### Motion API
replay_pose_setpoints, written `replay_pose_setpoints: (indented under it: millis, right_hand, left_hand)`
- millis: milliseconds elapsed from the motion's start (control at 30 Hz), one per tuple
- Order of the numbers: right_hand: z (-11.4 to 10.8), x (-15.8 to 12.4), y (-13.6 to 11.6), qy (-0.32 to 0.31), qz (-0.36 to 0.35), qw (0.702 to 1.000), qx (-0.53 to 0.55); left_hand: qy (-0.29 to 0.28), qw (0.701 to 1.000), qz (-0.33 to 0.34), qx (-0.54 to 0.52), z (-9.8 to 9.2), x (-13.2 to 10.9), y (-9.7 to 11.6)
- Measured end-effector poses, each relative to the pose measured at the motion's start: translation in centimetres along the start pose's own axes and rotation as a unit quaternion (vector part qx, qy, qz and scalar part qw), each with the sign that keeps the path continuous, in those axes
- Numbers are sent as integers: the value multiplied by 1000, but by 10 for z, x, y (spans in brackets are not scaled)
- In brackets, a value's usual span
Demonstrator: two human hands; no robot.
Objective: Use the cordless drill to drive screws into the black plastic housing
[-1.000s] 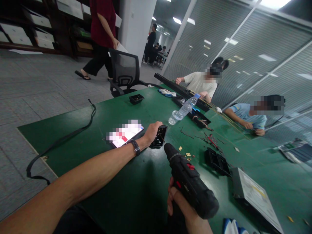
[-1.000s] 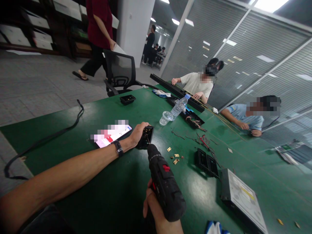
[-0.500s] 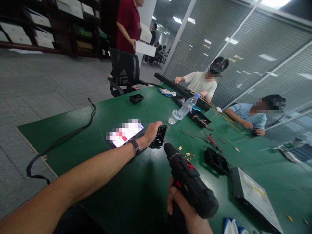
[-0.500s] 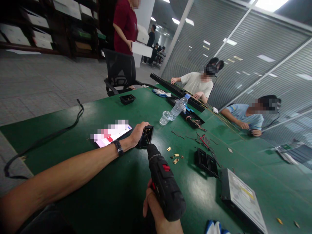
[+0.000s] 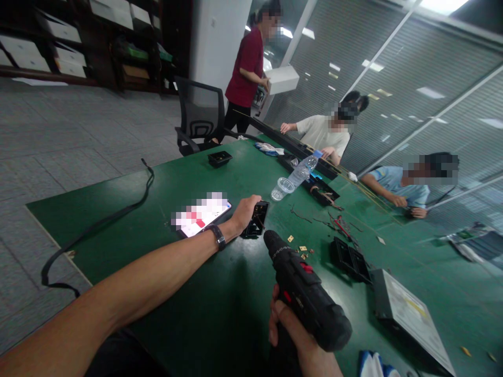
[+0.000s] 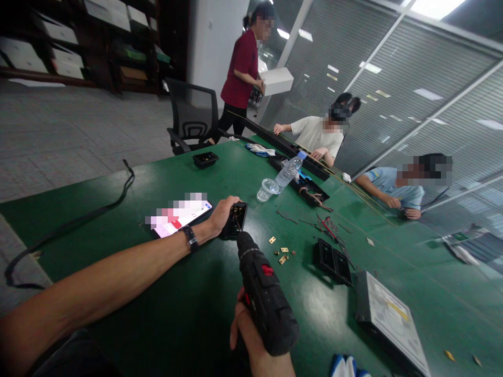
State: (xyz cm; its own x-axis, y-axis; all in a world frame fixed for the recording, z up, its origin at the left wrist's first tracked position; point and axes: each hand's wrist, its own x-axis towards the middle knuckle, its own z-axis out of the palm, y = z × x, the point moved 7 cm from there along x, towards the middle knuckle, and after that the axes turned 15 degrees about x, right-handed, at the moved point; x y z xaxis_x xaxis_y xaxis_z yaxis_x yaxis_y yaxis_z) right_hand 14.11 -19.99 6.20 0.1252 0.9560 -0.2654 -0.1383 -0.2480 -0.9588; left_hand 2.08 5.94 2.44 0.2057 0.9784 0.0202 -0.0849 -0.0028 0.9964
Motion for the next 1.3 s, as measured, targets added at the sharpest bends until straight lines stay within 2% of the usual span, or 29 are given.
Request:
replay_pose_setpoints:
  millis: [300, 667, 800, 933, 1300]
  right_hand:
    - [-2, 7, 13, -10, -14, 1000, -5]
    - [-11, 13, 33, 22, -48, 998, -15]
    - [-13, 12, 33, 39, -40, 998, -14]
    - [-12, 13, 31, 26, -45, 999, -16]
    - [-13, 11, 34, 19, -49, 999, -4]
  left_hand:
    - [-15, 999, -31, -29, 2, -3, 1]
    - [1, 1000, 0, -9, 0, 2, -3]
    - [0, 1000, -6, -19, -1, 2, -2]
    - [-11, 998, -32, -48, 1, -1, -1]
    - [-15, 998, -30, -45, 2, -4, 2]
